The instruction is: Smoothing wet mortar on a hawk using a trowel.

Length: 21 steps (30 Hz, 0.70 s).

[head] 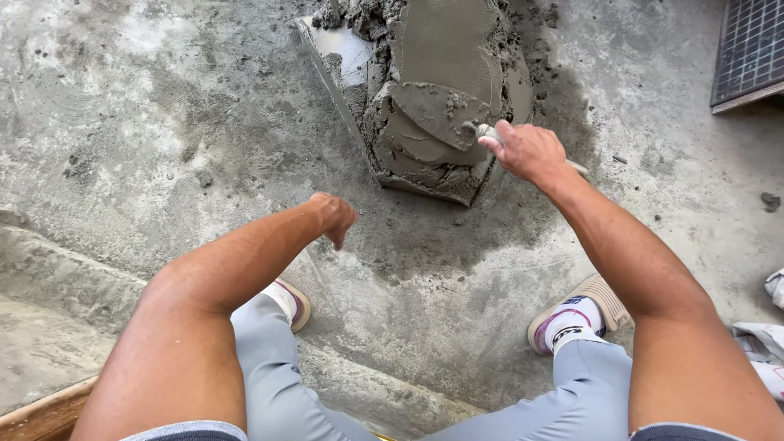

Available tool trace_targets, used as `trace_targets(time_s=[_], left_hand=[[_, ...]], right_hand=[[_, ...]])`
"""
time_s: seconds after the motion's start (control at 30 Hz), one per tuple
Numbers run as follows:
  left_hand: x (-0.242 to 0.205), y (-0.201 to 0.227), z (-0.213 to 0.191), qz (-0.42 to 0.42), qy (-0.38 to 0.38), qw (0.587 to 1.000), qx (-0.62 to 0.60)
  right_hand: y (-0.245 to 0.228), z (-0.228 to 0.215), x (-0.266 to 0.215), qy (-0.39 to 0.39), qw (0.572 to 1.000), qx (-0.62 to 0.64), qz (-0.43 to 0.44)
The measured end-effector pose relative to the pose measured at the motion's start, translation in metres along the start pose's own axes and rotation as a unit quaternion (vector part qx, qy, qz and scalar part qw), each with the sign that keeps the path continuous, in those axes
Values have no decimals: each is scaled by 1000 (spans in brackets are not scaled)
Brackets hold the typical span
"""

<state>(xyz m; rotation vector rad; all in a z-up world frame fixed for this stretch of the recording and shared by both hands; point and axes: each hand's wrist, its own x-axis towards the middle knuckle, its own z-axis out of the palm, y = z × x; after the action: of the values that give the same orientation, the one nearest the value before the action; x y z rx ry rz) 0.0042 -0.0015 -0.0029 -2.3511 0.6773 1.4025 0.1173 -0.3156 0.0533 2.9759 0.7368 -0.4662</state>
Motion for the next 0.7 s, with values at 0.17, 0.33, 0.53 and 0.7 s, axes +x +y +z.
trace_targets(time_s=[0.17,0.33,0.53,0.7], left_hand=[[21,-5,8,-6,0,1000,5],[23,-5,11,-3,-4,1000,6],[18,-5,9,-2,-1,1000,11],[23,-6,12,-2,-1,1000,-2]], right_hand=[[-6,10,-3,-23,999,-21,-20],[-11,13,-9,-39,998,-45,-35],[-18,18,-13,-60,997,-36,-29],[-19,34,-14,-98,992,-67,-41]])
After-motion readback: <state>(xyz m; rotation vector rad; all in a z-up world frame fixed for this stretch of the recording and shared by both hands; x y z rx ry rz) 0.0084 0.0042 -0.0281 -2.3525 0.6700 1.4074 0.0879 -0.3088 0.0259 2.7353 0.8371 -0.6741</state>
